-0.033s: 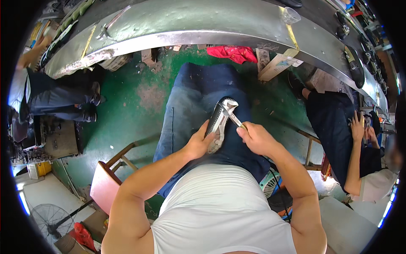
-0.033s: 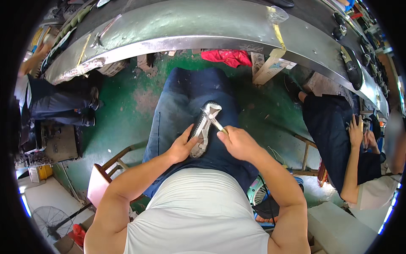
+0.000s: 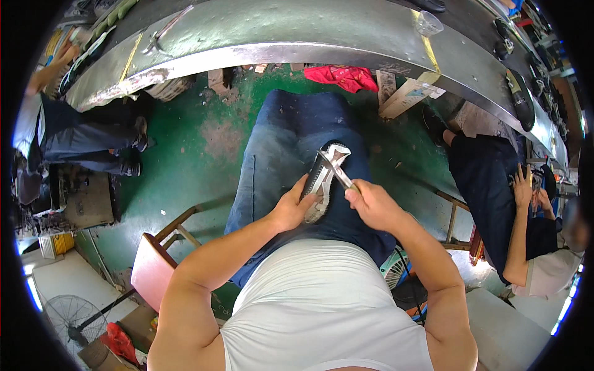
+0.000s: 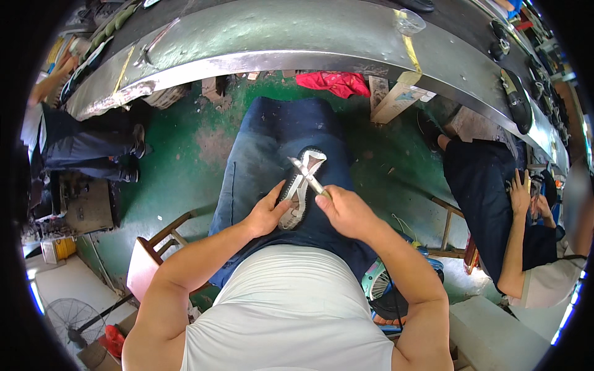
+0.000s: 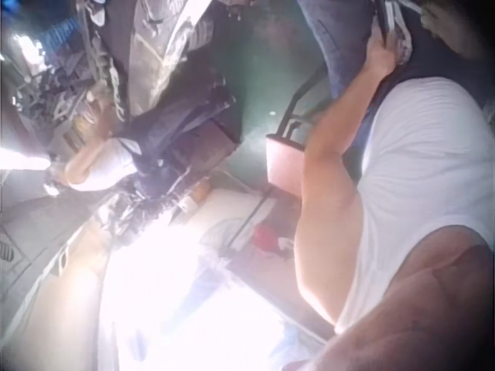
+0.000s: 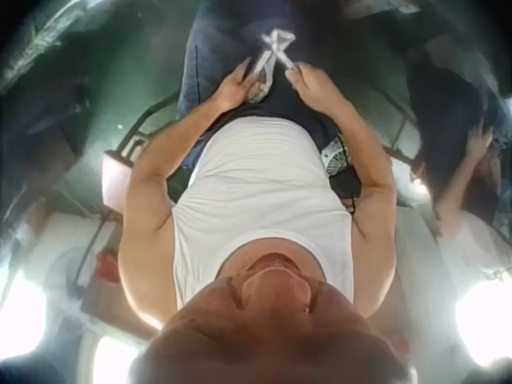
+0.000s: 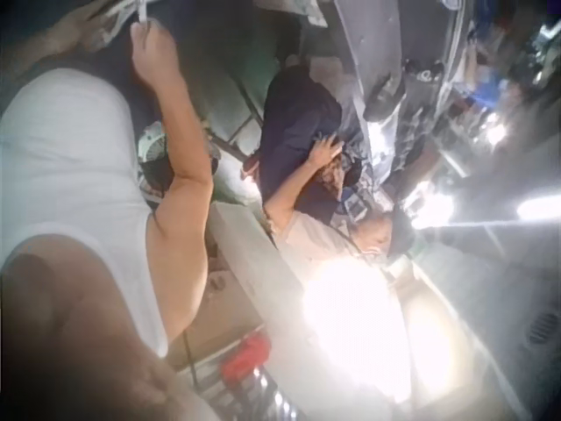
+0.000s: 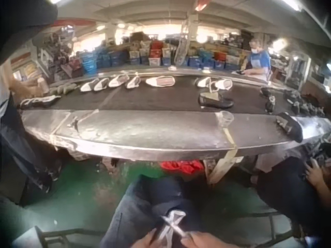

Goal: Assembling and finishing footwear on a shoe factory production line using pliers.

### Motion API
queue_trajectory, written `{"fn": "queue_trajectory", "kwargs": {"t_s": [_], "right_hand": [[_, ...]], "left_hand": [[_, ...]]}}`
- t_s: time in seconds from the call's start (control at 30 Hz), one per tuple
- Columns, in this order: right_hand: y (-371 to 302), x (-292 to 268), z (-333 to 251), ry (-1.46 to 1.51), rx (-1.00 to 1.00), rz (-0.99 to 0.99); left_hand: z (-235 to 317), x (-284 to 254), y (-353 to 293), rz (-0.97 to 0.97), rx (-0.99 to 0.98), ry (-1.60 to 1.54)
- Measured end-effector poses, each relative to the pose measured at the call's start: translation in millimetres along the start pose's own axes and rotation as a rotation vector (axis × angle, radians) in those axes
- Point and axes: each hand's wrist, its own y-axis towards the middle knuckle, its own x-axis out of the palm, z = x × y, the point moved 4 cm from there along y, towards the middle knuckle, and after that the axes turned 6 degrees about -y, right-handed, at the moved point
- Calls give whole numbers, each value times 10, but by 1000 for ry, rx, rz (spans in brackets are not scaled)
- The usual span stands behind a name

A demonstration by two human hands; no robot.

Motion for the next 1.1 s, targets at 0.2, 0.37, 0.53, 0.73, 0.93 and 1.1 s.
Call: {"fn": "queue_trajectory", "kwargs": {"t_s": [0.2, 0.37, 0.53, 0.73, 0.93, 1.1], "right_hand": [[17, 54, -257, -140, -81, -130], [-56, 162, -243, -214, -50, -114], [-31, 17, -201, -207, 23, -213], [-239, 111, -109, 223, 32, -74], [-29, 225, -322, 156, -96, 124], [80, 354, -545, -82, -209, 247]], "left_hand": [[23, -93, 59, -79, -4, 53], [-25, -129, 41, -128, -34, -46], [167, -136, -44, -176, -16, -33], [495, -565, -115, -97, 62, 150], [387, -863, -11, -216, 53, 213], [325, -882, 48, -218, 51, 186]]}}
